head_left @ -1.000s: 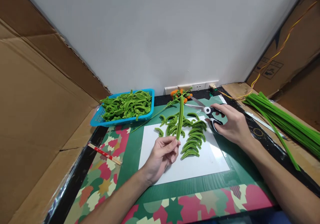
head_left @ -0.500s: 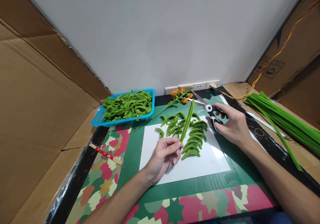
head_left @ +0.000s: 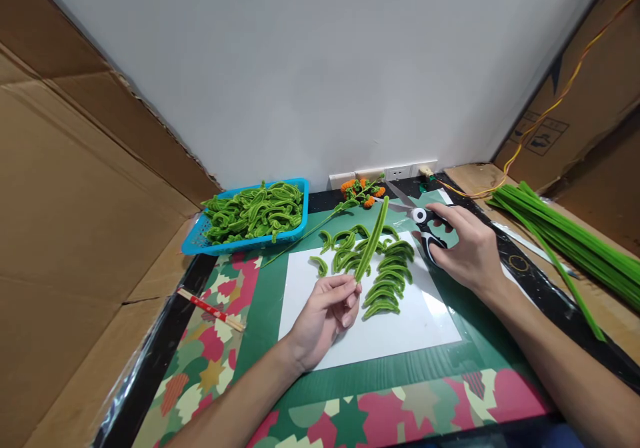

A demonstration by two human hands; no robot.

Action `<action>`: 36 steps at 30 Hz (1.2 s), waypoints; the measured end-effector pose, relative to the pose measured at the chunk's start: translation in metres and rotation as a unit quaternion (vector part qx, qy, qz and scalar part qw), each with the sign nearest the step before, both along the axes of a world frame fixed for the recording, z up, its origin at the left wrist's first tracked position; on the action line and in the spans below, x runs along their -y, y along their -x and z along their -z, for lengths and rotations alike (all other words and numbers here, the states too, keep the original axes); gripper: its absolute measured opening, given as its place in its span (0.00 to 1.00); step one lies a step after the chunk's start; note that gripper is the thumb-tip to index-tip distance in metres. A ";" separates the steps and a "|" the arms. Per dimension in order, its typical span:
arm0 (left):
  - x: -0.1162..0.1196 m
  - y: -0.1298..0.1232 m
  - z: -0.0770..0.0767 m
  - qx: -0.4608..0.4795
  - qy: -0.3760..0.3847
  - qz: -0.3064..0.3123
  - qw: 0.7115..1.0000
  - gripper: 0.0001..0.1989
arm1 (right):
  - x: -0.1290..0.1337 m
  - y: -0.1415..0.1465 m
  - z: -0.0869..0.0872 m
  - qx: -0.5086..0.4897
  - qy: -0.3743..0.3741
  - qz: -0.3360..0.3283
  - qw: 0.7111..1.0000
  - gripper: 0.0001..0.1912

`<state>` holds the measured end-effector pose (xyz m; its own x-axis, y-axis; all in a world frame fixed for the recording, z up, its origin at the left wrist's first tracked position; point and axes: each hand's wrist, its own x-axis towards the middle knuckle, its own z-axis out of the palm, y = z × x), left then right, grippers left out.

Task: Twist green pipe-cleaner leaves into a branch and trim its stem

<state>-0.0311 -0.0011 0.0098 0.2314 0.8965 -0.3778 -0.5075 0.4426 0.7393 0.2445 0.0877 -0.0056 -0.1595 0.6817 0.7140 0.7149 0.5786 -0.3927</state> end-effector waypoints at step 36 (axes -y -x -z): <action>-0.004 0.004 -0.003 0.002 0.014 -0.030 0.999 0.13 | -0.004 0.000 0.003 0.058 -0.022 0.083 0.995 0.26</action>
